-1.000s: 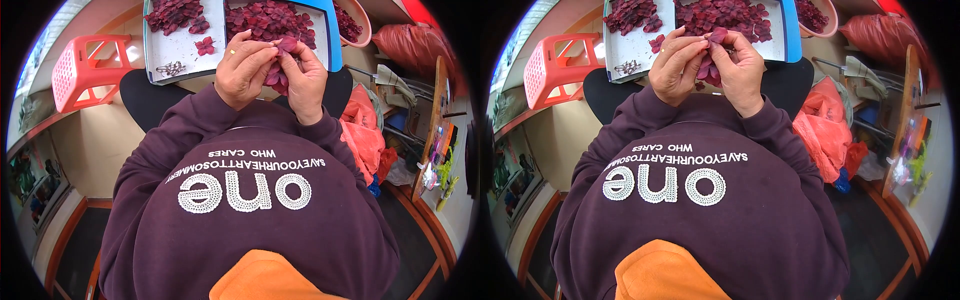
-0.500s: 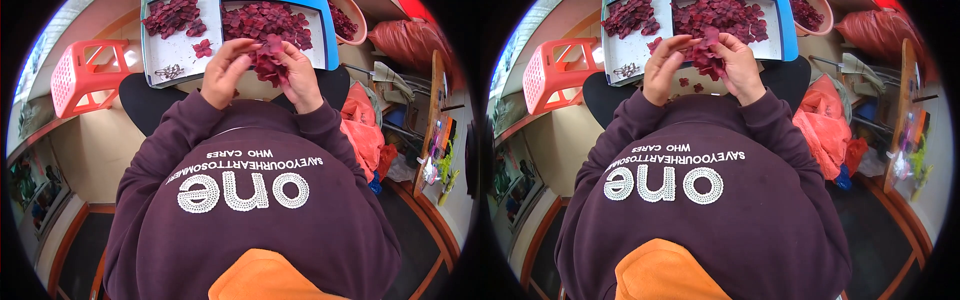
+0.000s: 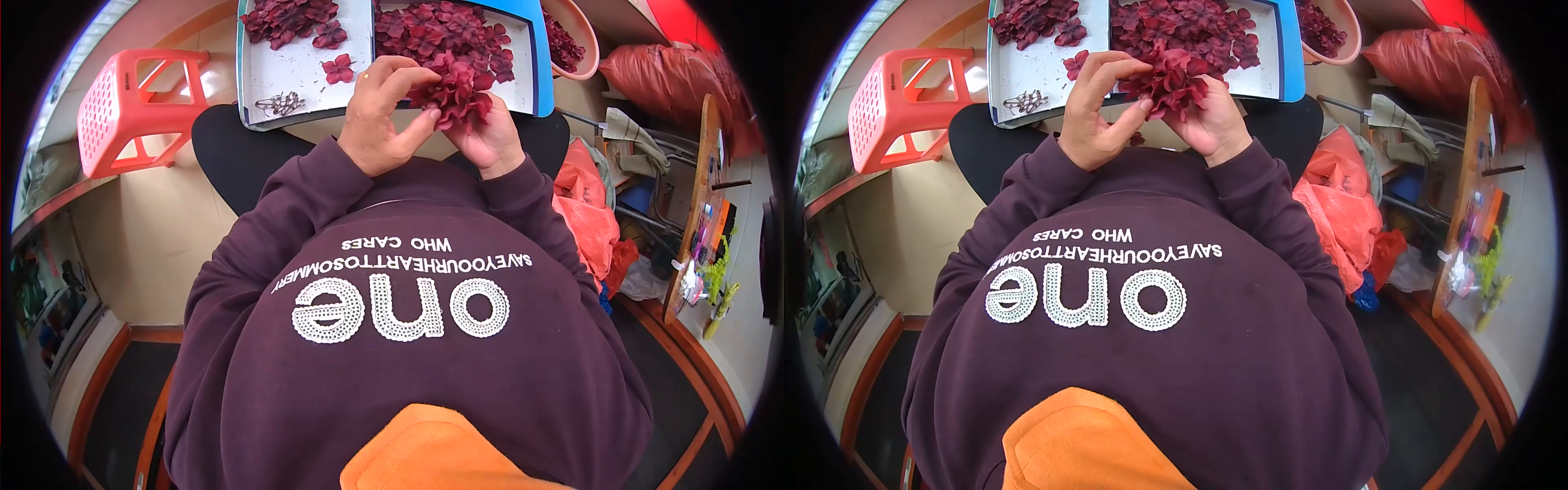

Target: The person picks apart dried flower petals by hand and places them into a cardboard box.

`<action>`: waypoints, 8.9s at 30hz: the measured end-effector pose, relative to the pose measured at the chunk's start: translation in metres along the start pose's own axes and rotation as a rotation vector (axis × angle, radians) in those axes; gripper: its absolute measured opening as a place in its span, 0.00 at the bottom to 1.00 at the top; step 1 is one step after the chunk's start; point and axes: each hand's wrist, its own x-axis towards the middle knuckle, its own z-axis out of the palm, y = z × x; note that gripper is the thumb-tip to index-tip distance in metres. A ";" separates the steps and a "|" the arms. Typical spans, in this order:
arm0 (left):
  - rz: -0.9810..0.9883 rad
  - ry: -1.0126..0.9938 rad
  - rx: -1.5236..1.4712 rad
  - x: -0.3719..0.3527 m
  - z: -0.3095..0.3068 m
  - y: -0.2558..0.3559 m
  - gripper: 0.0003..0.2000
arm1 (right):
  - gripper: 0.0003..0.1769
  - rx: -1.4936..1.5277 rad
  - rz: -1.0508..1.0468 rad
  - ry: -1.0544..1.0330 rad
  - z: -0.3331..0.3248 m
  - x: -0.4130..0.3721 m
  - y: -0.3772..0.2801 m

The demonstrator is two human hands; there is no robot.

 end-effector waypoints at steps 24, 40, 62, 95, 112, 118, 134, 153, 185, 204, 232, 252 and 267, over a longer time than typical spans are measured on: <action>-1.311 0.142 -1.419 -0.009 -0.012 -0.042 0.11 | 0.11 -1.231 -0.455 0.293 0.027 -0.006 0.014; -1.063 0.156 -0.441 0.002 -0.017 -0.037 0.06 | 0.09 -1.603 -0.864 0.529 0.021 0.012 -0.114; -0.376 -0.364 1.095 -0.038 -0.140 -0.104 0.04 | 0.08 -1.481 -0.683 0.289 0.040 0.024 -0.016; -1.233 -0.009 -1.474 -0.030 -0.024 -0.010 0.12 | 0.03 -1.207 -0.599 -0.189 0.052 0.033 0.058; -0.572 -0.252 -0.296 -0.014 -0.019 -0.010 0.05 | 0.03 -1.177 -0.152 0.077 0.025 -0.011 0.020; -0.505 -0.262 -0.106 -0.024 -0.005 -0.003 0.03 | 0.02 -1.152 -0.084 0.251 0.022 -0.018 0.022; 0.035 -0.053 0.758 0.048 0.024 -0.082 0.10 | 0.03 -1.339 -0.359 0.423 -0.006 -0.008 0.016; -0.841 0.105 -0.326 0.036 -0.012 -0.045 0.07 | 0.02 -1.351 -0.442 0.349 0.026 0.001 0.022; -0.919 0.074 -0.686 0.010 0.001 0.005 0.02 | 0.02 -1.568 -0.692 0.404 0.041 -0.003 0.028; 0.283 0.144 0.247 0.008 0.004 0.006 0.09 | 0.09 -1.644 -1.043 0.188 0.052 -0.011 0.037; 0.200 0.175 0.079 0.004 0.000 0.024 0.09 | 0.07 -1.598 -0.975 0.191 0.060 -0.021 0.043; 0.339 0.088 0.237 0.003 -0.002 0.017 0.11 | 0.05 -1.180 -0.538 0.242 0.069 -0.023 0.029; 0.233 -0.030 0.285 0.003 -0.007 0.028 0.13 | 0.07 -1.011 -0.465 0.243 0.059 -0.016 0.030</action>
